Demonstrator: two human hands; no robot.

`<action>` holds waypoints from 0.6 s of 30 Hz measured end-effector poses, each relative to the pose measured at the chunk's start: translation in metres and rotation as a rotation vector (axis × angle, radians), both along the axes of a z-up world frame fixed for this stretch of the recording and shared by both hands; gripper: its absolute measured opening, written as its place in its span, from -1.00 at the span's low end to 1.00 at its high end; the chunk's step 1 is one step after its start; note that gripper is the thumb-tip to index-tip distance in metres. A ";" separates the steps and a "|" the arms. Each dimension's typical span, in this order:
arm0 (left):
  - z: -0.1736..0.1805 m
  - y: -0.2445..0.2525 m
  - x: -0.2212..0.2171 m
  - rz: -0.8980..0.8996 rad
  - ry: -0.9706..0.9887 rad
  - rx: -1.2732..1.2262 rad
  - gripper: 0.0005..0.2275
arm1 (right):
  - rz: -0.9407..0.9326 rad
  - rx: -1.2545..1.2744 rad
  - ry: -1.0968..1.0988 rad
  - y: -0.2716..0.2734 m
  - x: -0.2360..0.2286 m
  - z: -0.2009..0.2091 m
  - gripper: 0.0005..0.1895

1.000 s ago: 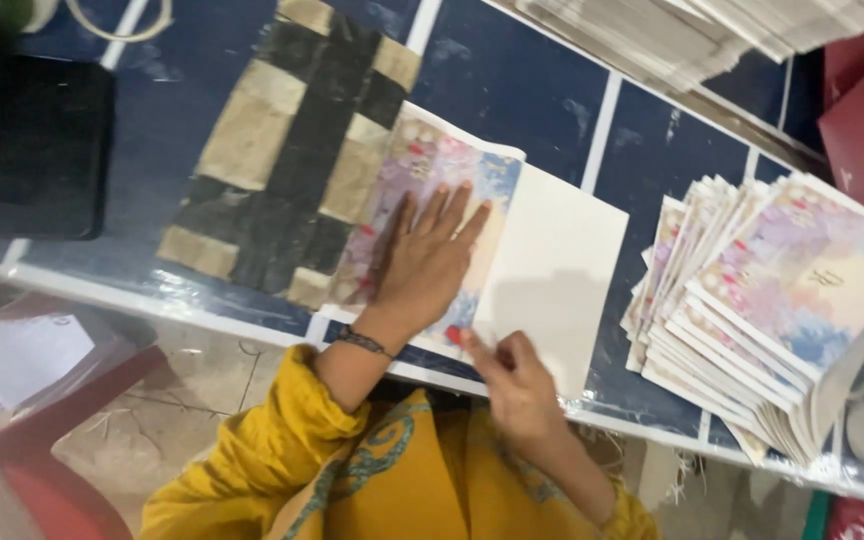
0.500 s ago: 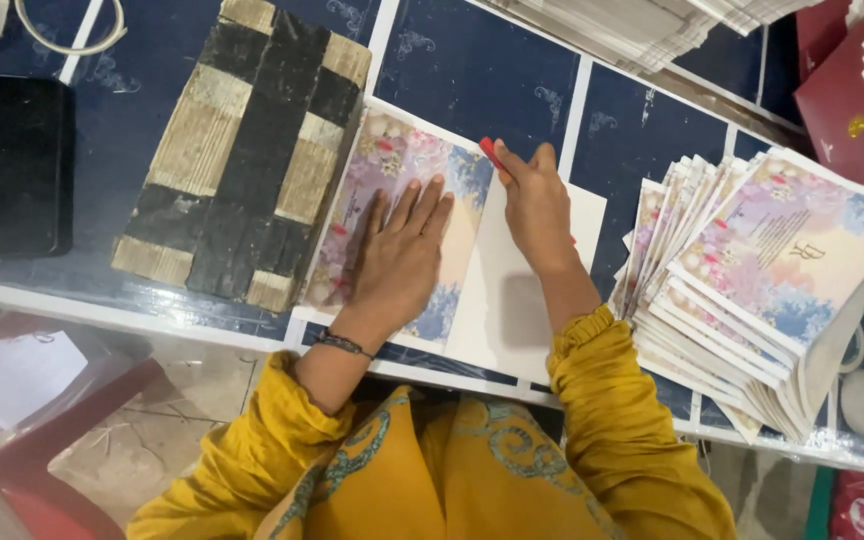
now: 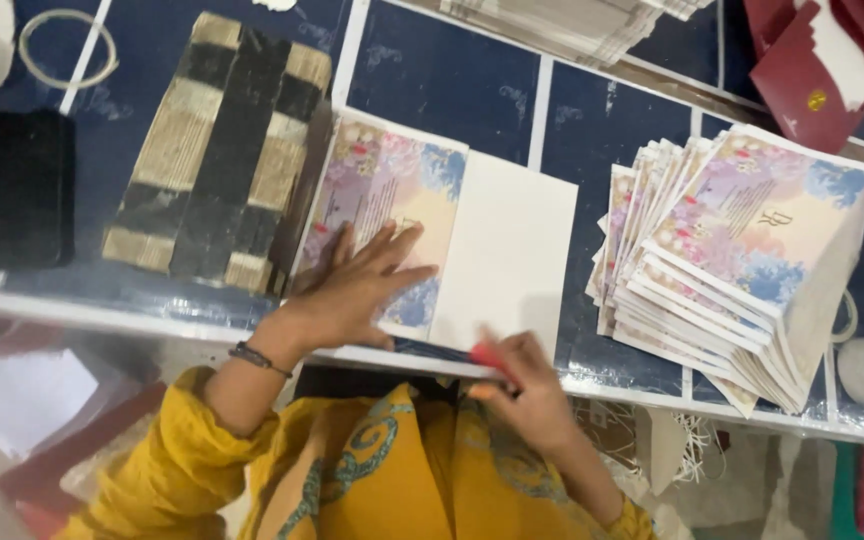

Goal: The person places a printed card onto a white backing sheet on a table, smooths it down, and then stacks it with other completed cards. This process is repeated multiple times.

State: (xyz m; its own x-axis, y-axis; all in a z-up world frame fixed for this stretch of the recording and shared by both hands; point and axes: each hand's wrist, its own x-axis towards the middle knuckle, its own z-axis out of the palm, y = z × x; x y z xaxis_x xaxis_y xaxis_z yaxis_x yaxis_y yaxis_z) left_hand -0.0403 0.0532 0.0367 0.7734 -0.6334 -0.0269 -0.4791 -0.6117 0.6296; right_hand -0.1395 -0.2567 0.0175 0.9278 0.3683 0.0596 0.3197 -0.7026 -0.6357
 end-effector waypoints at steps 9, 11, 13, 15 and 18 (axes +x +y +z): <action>0.059 -0.023 -0.015 0.175 -0.583 -0.202 -0.75 | -0.134 0.439 -0.144 0.045 0.031 0.041 -0.27; 0.078 -0.057 -0.014 0.246 -0.876 -0.179 -0.92 | -0.183 0.475 -0.179 0.053 0.030 0.055 -0.16; 0.104 -0.089 -0.011 0.296 -0.999 -0.219 -0.91 | -0.265 0.602 -0.272 0.057 0.037 0.062 -0.07; 0.136 -0.117 -0.016 0.132 -0.852 -0.340 -0.91 | -0.345 0.485 -0.415 0.049 0.034 0.098 -0.22; 0.157 -0.159 -0.010 -0.120 -0.778 -0.412 -0.85 | -0.478 0.393 -0.571 0.014 0.032 0.110 -0.43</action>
